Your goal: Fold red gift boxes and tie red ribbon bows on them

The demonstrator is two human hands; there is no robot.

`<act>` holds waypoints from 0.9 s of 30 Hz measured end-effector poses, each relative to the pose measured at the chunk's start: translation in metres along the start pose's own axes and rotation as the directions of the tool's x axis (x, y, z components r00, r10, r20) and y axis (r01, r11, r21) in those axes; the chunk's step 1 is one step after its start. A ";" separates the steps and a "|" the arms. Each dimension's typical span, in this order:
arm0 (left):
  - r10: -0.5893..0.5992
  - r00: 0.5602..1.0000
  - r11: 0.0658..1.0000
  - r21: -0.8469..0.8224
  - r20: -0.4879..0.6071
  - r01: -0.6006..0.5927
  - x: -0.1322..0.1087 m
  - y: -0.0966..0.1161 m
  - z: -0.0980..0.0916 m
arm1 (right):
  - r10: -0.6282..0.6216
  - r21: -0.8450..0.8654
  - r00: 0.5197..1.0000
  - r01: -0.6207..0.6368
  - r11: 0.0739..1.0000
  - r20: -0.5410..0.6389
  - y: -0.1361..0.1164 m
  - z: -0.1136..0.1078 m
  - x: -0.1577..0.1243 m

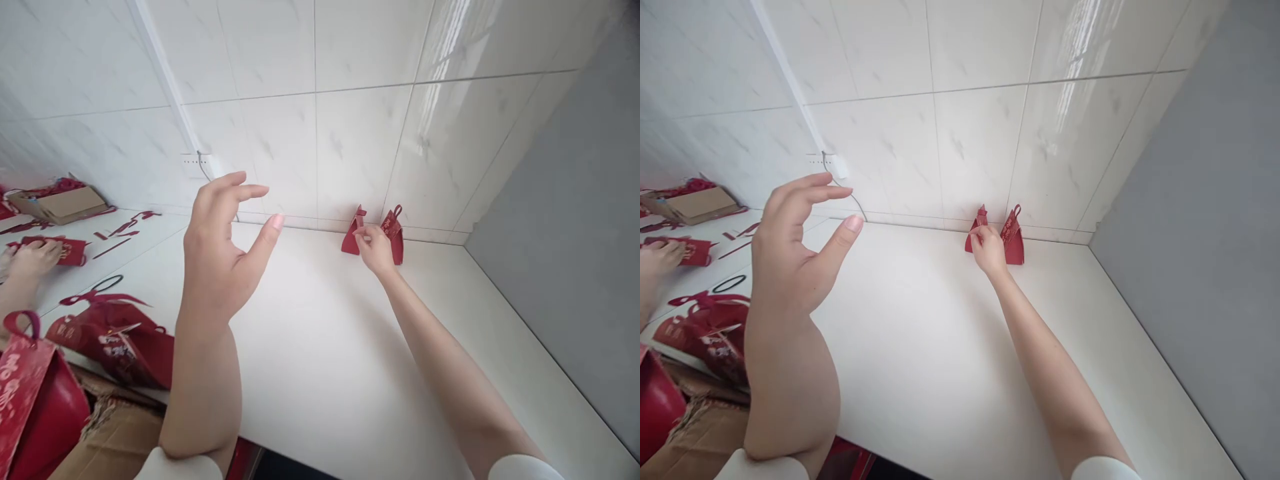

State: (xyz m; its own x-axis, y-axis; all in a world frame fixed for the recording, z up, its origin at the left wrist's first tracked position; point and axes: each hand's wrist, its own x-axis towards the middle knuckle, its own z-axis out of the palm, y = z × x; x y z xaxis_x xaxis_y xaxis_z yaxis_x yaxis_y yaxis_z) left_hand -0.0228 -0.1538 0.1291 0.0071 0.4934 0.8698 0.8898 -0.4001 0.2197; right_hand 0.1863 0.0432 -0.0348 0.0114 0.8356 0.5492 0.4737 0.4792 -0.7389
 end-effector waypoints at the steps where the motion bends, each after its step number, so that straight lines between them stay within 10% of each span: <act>1: 0.005 1.000 0.998 -0.056 -0.004 -0.005 0.005 0.003 0.003 | 0.056 -0.031 0.997 -0.057 0.998 -0.046 0.001 -0.001 0.010; 10: -0.017 0.957 0.957 -0.272 0.291 0.100 0.014 0.001 0.015 | 0.309 -0.171 0.951 -0.302 0.938 0.017 0.008 0.045 0.056; 17: -0.069 0.810 0.953 -0.203 0.582 0.227 0.021 -0.028 0.023 | 0.269 -0.150 0.962 -0.259 0.954 0.047 0.011 -0.014 0.053; 22: -0.059 0.755 0.960 -0.170 0.653 0.222 0.018 -0.055 0.071 | 0.167 -0.016 0.980 -0.166 0.986 0.110 -0.008 -0.059 0.028; 27: -0.015 0.708 0.942 -0.228 0.706 0.248 0.005 -0.084 0.143 | 0.114 0.077 0.992 -0.118 0.990 0.051 -0.018 -0.048 0.016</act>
State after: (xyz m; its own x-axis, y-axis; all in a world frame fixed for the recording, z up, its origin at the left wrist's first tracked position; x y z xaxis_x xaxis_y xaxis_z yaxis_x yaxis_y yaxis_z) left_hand -0.0319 -0.0068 0.0520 0.3139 0.9006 0.3005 0.7353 -0.4309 0.5231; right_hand 0.2200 0.0350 0.0055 0.0208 0.8975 0.4405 0.3996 0.3964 -0.8265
